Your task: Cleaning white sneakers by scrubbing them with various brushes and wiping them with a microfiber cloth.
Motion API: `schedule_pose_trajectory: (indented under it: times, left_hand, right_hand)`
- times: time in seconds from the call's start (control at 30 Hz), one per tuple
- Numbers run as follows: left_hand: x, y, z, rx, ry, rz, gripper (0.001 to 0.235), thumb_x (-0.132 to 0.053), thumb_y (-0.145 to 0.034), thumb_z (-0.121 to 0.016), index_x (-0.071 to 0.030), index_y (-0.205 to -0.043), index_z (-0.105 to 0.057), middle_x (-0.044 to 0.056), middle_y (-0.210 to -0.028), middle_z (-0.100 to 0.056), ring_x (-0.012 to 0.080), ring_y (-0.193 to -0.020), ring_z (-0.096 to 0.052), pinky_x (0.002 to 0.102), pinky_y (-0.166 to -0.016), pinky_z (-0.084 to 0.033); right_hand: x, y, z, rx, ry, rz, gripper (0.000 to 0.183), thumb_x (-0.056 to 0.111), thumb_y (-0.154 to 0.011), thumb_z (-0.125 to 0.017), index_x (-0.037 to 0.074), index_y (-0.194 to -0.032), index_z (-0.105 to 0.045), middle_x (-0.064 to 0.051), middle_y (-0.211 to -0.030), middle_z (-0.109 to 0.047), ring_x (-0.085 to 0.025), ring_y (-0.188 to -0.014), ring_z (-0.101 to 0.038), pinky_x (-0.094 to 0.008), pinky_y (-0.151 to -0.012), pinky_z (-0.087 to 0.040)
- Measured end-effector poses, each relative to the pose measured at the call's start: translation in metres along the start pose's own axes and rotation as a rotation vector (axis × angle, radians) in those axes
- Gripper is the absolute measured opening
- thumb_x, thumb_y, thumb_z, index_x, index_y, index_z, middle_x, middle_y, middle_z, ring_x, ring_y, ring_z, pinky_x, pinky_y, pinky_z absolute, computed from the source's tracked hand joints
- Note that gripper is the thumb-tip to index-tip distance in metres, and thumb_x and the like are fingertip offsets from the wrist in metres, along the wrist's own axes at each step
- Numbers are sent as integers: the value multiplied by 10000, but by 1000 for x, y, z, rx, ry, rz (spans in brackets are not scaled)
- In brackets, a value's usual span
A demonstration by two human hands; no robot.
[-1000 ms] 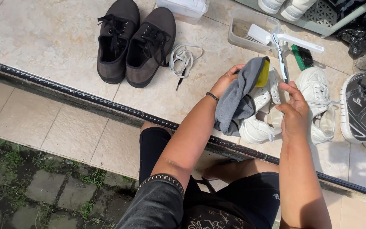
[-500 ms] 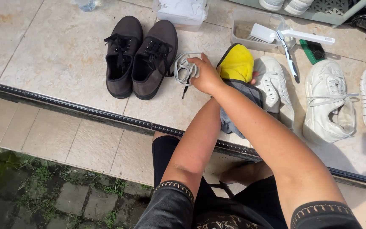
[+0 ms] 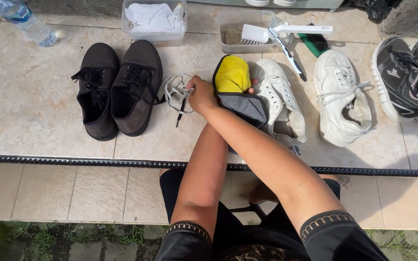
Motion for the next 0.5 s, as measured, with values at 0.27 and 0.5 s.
schedule_pose_trajectory:
  times: [0.27, 0.5]
  left_hand:
    - [6, -56, -2, -141, 78, 37, 326, -329, -943, -566, -18, -946, -668, 253, -1022, -683, 335, -676, -603, 443, -614, -477]
    - [11, -78, 4, -234, 147, 93, 419, -423, -945, -557, -24, -886, -669, 274, -970, -694, 359, -606, -577, 452, -548, -452]
  right_hand:
    - [56, 61, 81, -96, -852, 188, 170, -73, -948, -491, 46, -1033, -578, -82, -841, -591, -134, -697, -661, -231, -651, -597]
    - [66, 146, 261, -207, -1134, 378, 250, -114, -979, -556, 112, -1077, -600, -122, -1040, -599, -229, -917, -585, -326, -856, -549]
Point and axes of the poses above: each hand's wrist, its own y-axis away from the middle knuckle, its own z-axis out of the back of the hand, x = y × z, the point moved 2 cm from there along -y, towards the middle knuckle
